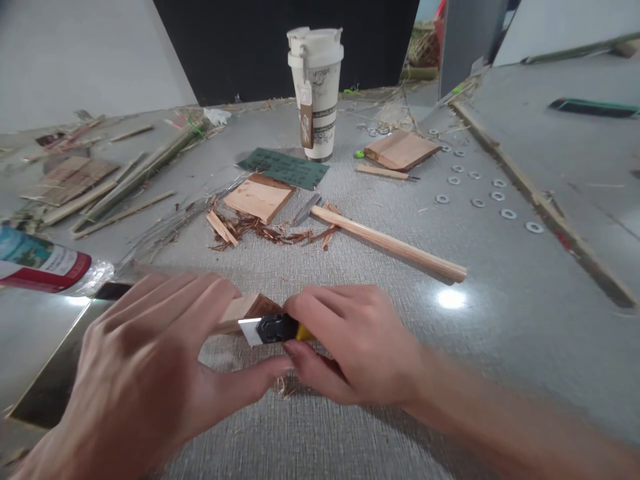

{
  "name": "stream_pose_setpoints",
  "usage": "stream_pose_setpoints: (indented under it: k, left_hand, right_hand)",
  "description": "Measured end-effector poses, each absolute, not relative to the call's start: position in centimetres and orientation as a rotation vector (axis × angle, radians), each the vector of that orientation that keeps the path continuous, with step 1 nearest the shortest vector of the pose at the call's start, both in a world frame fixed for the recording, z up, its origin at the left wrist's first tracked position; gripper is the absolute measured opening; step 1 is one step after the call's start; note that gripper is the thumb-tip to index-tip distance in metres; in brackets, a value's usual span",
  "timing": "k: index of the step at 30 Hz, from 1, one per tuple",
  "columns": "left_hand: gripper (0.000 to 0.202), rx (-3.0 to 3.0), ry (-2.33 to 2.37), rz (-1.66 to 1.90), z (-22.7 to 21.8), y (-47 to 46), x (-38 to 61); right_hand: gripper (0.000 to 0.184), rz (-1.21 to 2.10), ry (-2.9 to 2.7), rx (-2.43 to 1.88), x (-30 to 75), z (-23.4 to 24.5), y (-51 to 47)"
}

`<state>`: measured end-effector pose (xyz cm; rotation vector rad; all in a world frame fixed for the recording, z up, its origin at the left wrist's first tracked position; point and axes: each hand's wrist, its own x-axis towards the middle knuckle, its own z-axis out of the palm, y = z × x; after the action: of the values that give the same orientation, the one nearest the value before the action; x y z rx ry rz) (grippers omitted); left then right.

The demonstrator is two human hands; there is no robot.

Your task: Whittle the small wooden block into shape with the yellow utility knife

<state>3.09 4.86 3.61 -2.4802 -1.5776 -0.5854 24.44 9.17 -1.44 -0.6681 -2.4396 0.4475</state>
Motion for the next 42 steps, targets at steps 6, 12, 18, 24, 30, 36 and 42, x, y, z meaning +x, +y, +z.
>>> stream_pose_setpoints:
  k: [6,12,18,24,30,36,42]
  left_hand:
    - [0.044,-2.407,-1.562,-0.643,3.35,4.98,3.22]
    - [0.042,-2.386,-1.558,-0.623,3.12,4.94,3.24]
    - [0.042,-2.385,-1.548,-0.601,3.01,4.85,3.19]
    - [0.039,-2.399,-1.542,-0.575,3.05,4.91,3.12]
    - [0.039,-2.414,-1.547,-0.566,3.13,4.89,3.17]
    - [0.039,-2.460,-1.512,-0.556,3.17,4.93,2.96]
    - [0.039,-2.479,-1.492,-0.545,3.16,4.91,2.85]
  right_hand:
    - [0.012,0.401,-2.447,-0.691,24.56,-1.31,9.16]
    - [0.012,0.372,-2.455,-0.707,24.77,-1.19,9.11]
    - [0.018,0.398,-2.455,-0.684,24.76,-1.34,9.16]
    - [0.023,0.440,-2.457,-0.673,24.64,-1.30,9.27]
    - [0.023,0.440,-2.471,-0.673,24.74,-1.26,9.30]
    - [0.023,0.461,-2.476,-0.658,24.74,-1.43,9.35]
    - [0.022,0.488,-2.476,-0.662,24.72,-1.42,9.32]
